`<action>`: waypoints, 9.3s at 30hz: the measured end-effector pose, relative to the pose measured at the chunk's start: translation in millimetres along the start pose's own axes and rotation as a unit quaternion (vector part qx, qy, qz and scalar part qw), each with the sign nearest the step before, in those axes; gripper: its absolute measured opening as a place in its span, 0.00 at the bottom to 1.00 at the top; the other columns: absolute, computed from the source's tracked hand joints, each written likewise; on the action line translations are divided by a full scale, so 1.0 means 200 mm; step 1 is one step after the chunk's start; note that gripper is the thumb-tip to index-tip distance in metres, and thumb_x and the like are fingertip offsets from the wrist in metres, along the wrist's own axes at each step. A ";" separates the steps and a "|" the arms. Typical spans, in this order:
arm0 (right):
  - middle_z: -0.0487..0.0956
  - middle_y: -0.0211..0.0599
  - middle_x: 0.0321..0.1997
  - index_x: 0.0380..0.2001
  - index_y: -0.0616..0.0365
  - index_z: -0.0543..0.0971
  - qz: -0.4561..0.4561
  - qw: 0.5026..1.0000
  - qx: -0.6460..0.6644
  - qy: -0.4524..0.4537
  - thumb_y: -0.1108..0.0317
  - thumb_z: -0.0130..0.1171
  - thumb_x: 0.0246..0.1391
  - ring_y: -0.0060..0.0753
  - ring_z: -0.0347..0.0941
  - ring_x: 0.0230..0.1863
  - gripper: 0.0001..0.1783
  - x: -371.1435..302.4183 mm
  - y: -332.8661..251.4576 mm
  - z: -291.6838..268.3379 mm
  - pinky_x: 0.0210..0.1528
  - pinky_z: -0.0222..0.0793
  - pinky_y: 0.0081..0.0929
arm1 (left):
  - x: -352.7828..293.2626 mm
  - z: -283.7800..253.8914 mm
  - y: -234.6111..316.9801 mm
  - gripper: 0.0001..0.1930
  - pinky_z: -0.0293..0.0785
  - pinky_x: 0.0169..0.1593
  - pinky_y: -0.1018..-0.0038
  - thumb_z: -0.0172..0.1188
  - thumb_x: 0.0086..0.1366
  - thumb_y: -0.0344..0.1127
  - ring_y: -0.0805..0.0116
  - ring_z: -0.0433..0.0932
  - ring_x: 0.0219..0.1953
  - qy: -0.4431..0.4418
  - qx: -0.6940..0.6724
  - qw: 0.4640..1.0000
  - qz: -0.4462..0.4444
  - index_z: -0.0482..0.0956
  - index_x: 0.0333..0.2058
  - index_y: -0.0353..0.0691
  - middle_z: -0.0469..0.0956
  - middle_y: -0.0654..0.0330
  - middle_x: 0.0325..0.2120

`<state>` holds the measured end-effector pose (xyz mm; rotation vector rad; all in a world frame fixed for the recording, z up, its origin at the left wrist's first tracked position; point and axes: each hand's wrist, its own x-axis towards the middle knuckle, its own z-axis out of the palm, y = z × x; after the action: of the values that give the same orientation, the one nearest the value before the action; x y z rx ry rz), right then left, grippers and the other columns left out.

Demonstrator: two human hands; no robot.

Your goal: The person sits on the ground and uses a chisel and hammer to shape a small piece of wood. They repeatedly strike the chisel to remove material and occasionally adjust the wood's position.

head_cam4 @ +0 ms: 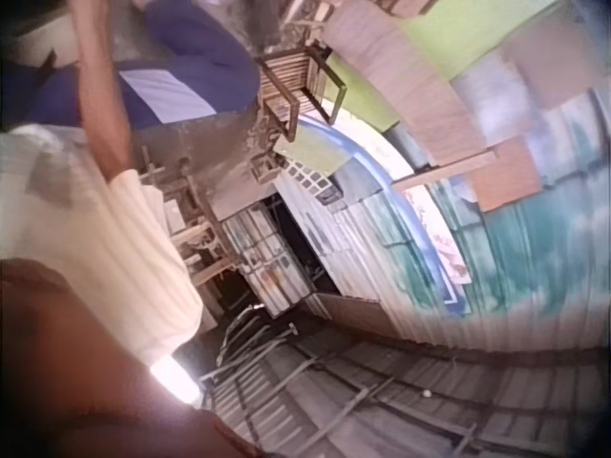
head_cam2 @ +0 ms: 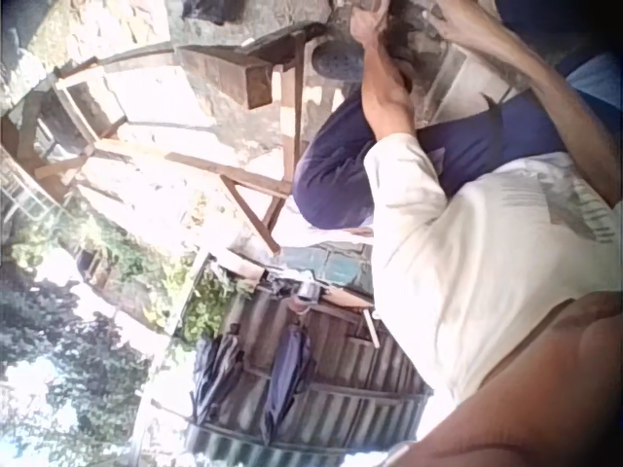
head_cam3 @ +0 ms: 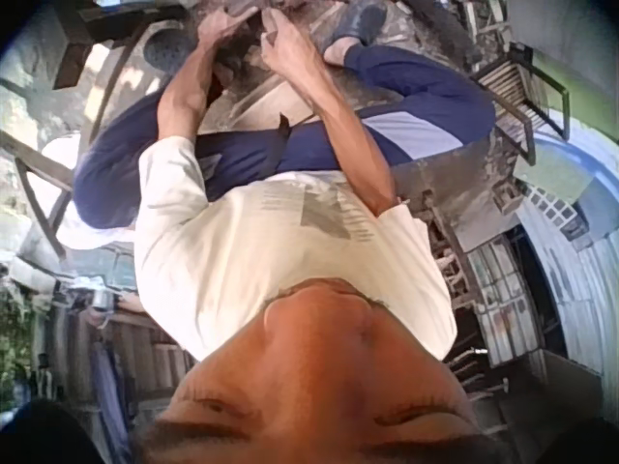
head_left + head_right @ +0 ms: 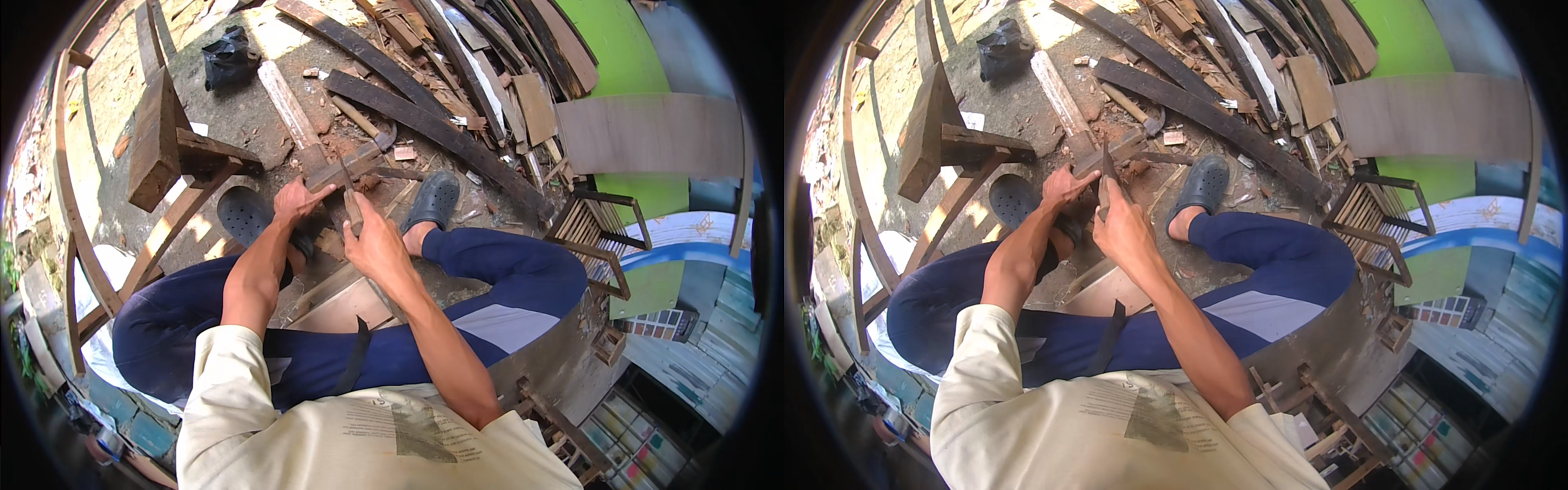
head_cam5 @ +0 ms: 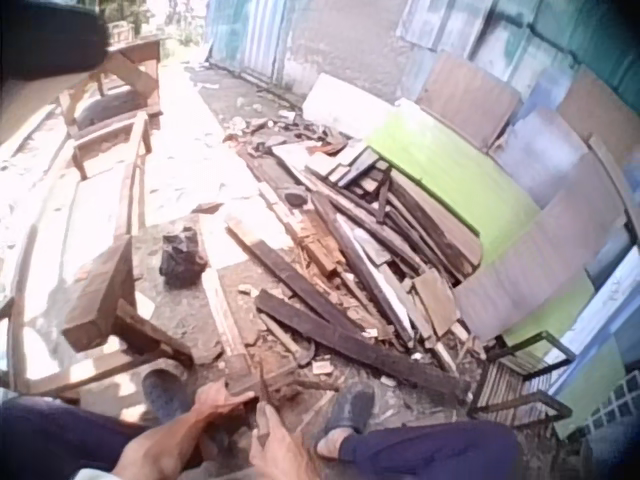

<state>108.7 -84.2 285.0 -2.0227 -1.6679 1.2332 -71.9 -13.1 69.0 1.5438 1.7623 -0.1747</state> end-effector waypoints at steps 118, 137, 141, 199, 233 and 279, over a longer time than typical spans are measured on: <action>0.70 0.25 0.23 0.67 0.67 0.72 -0.007 0.936 0.351 0.026 0.61 0.63 0.69 0.17 0.64 0.17 0.30 -0.03 0.12 -0.46 0.20 0.61 0.21 | -0.47 0.45 -0.43 0.37 0.78 0.50 0.63 0.59 0.70 0.64 0.57 0.83 0.53 0.100 -0.541 0.787 -0.279 0.77 0.62 0.35 0.82 0.48 0.56; 0.77 0.29 0.25 0.67 0.66 0.73 0.025 0.978 0.186 0.090 0.61 0.64 0.68 0.16 0.67 0.17 0.30 -0.05 0.21 -0.43 0.19 0.65 0.21 | -0.07 0.44 -0.56 0.61 0.71 0.69 0.53 0.68 0.58 0.73 0.43 0.63 0.72 0.066 -0.866 0.393 -0.301 0.50 0.76 0.39 0.52 0.42 0.74; 0.82 0.36 0.32 0.66 0.64 0.76 0.053 0.988 0.103 0.103 0.57 0.67 0.65 0.23 0.75 0.22 0.31 -0.05 0.20 -0.45 0.27 0.73 0.26 | -0.02 0.41 -0.52 0.47 0.71 0.68 0.53 0.62 0.64 0.67 0.45 0.67 0.68 0.106 -0.873 0.377 -0.291 0.61 0.70 0.39 0.61 0.47 0.70; 0.85 0.58 0.54 0.62 0.64 0.78 -0.021 0.983 0.015 0.182 0.54 0.67 0.63 0.53 0.83 0.57 0.31 -0.20 0.44 -0.51 0.60 0.75 0.37 | -0.36 0.43 0.03 0.52 0.61 0.69 0.55 0.76 0.54 0.48 0.50 0.65 0.68 0.186 0.117 0.953 0.208 0.59 0.73 0.42 0.67 0.49 0.66; 0.81 0.68 0.55 0.64 0.67 0.75 -0.024 0.987 0.022 0.156 0.52 0.66 0.62 0.67 0.78 0.59 0.35 -0.21 0.40 -0.51 0.62 0.73 0.46 | -0.26 0.22 -0.17 0.36 0.77 0.53 0.52 0.67 0.62 0.65 0.43 0.81 0.52 0.083 0.079 0.981 0.158 0.72 0.51 0.37 0.81 0.45 0.47; 0.88 0.36 0.41 0.53 0.58 0.86 0.104 0.991 0.082 -0.029 0.49 0.72 0.59 0.28 0.81 0.43 0.28 0.81 1.10 -0.24 0.49 0.75 0.30 | -0.01 -0.03 -0.41 0.50 0.70 0.65 0.52 0.59 0.60 0.77 0.42 0.77 0.62 0.037 -0.050 0.997 0.044 0.74 0.63 0.35 0.79 0.41 0.57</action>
<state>292.6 6.6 98.5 -2.1182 -1.3551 1.4596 -148.0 -32.6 43.9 1.5682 1.7303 0.0152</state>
